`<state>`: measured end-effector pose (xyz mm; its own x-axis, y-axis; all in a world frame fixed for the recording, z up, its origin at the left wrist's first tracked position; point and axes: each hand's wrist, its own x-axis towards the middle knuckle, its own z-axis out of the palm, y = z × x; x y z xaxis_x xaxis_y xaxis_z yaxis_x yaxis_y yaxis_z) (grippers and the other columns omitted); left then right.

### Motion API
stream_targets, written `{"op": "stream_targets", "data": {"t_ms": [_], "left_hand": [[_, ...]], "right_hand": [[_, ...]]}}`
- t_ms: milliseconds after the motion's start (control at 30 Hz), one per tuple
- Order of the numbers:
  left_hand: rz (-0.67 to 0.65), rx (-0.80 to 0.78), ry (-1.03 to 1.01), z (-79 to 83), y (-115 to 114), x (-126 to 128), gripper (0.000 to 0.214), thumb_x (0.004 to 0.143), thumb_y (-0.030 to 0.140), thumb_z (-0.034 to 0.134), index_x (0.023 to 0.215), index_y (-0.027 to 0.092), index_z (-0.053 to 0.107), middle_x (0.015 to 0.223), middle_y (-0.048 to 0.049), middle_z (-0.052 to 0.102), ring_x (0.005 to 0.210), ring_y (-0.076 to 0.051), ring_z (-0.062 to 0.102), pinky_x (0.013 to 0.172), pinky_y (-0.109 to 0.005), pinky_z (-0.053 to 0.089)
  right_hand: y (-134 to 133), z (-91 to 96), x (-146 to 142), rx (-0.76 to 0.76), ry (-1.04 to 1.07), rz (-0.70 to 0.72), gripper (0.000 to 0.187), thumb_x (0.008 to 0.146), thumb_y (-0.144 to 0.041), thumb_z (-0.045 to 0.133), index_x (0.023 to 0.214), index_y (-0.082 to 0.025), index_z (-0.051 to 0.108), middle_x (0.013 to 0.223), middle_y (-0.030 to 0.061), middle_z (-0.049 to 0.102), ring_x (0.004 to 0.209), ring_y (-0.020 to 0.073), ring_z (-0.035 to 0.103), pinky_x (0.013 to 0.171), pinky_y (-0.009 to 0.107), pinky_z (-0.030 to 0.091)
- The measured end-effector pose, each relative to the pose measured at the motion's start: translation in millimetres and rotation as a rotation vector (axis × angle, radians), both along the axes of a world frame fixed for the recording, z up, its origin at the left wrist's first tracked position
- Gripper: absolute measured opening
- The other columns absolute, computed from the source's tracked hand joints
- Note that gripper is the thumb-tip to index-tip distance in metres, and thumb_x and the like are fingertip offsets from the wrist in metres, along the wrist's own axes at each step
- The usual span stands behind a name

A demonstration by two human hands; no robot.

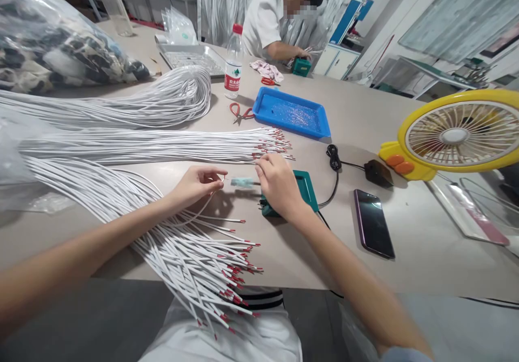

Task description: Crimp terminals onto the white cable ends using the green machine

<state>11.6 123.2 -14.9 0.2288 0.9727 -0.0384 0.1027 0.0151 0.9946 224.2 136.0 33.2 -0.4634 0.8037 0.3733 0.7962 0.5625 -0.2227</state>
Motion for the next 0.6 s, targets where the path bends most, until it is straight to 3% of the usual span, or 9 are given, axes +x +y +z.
{"op": "stream_targets", "data": {"t_ms": [100, 167, 233, 333, 467, 600], "left_hand": [[-0.023, 0.027, -0.083, 2.3, -5.6, 2.5, 0.040, 0.072, 0.030, 0.067, 0.104, 0.006, 0.064, 0.067, -0.0005, 0.058, 0.047, -0.005, 0.048, 0.046, -0.017, 0.039], [0.026, 0.099, -0.074, 4.4, -12.3, 4.6, 0.041, 0.075, 0.031, 0.065, 0.107, 0.007, 0.063, 0.069, -0.0016, 0.059, 0.048, -0.005, 0.047, 0.046, -0.018, 0.039], [0.119, 0.281, 0.014, 7.6, -21.4, 7.3, 0.031, 0.079, 0.029, 0.062, 0.103, 0.010, 0.064, 0.073, -0.0042, 0.063, 0.053, -0.008, 0.052, 0.050, -0.020, 0.043], [0.177, 0.701, 0.152, 13.7, -38.4, 12.4, 0.012, 0.083, 0.017, 0.055, 0.088, 0.014, 0.065, 0.076, -0.0068, 0.065, 0.067, -0.012, 0.059, 0.062, -0.023, 0.049], [0.085, 1.086, 0.213, 20.2, -59.8, 16.7, 0.022, 0.082, 0.005, 0.049, 0.100, 0.014, 0.060, 0.074, -0.0081, 0.062, 0.064, -0.012, 0.057, 0.056, -0.022, 0.048], [-0.157, 1.318, 0.324, 32.1, -71.6, 15.3, 0.035, 0.084, 0.008, 0.048, 0.118, 0.014, 0.055, 0.081, -0.0122, 0.068, 0.065, -0.015, 0.062, 0.053, -0.022, 0.049]], "right_hand": [[-28.8, -15.8, -8.4, 0.115, 0.258, 0.135, 0.022, 0.087, -0.019, 0.044, 0.098, -0.019, 0.063, 0.090, 0.0102, 0.064, 0.086, 0.0211, 0.058, 0.076, 0.035, 0.047], [-46.2, -34.6, -14.3, 0.075, 0.376, 0.245, 0.022, 0.083, -0.018, 0.046, 0.095, -0.021, 0.064, 0.083, 0.0083, 0.064, 0.077, 0.0193, 0.058, 0.069, 0.033, 0.048], [-56.2, -53.0, -18.8, 0.011, 0.451, 0.337, 0.021, 0.082, -0.018, 0.046, 0.091, -0.022, 0.064, 0.076, 0.0067, 0.064, 0.068, 0.0174, 0.057, 0.063, 0.031, 0.047], [-57.5, -69.5, -22.2, -0.107, 0.483, 0.394, 0.020, 0.083, -0.018, 0.044, 0.091, -0.021, 0.062, 0.070, 0.0054, 0.061, 0.061, 0.0159, 0.054, 0.060, 0.030, 0.045], [-51.6, -72.7, -24.1, -0.108, 0.465, 0.454, 0.017, 0.085, -0.019, 0.043, 0.087, -0.020, 0.059, 0.068, 0.0043, 0.057, 0.061, 0.0162, 0.052, 0.058, 0.029, 0.041], [-52.3, -68.5, -24.5, -0.055, 0.422, 0.502, 0.018, 0.085, -0.018, 0.040, 0.089, -0.019, 0.058, 0.070, 0.0045, 0.058, 0.062, 0.0163, 0.052, 0.057, 0.028, 0.040]]}}
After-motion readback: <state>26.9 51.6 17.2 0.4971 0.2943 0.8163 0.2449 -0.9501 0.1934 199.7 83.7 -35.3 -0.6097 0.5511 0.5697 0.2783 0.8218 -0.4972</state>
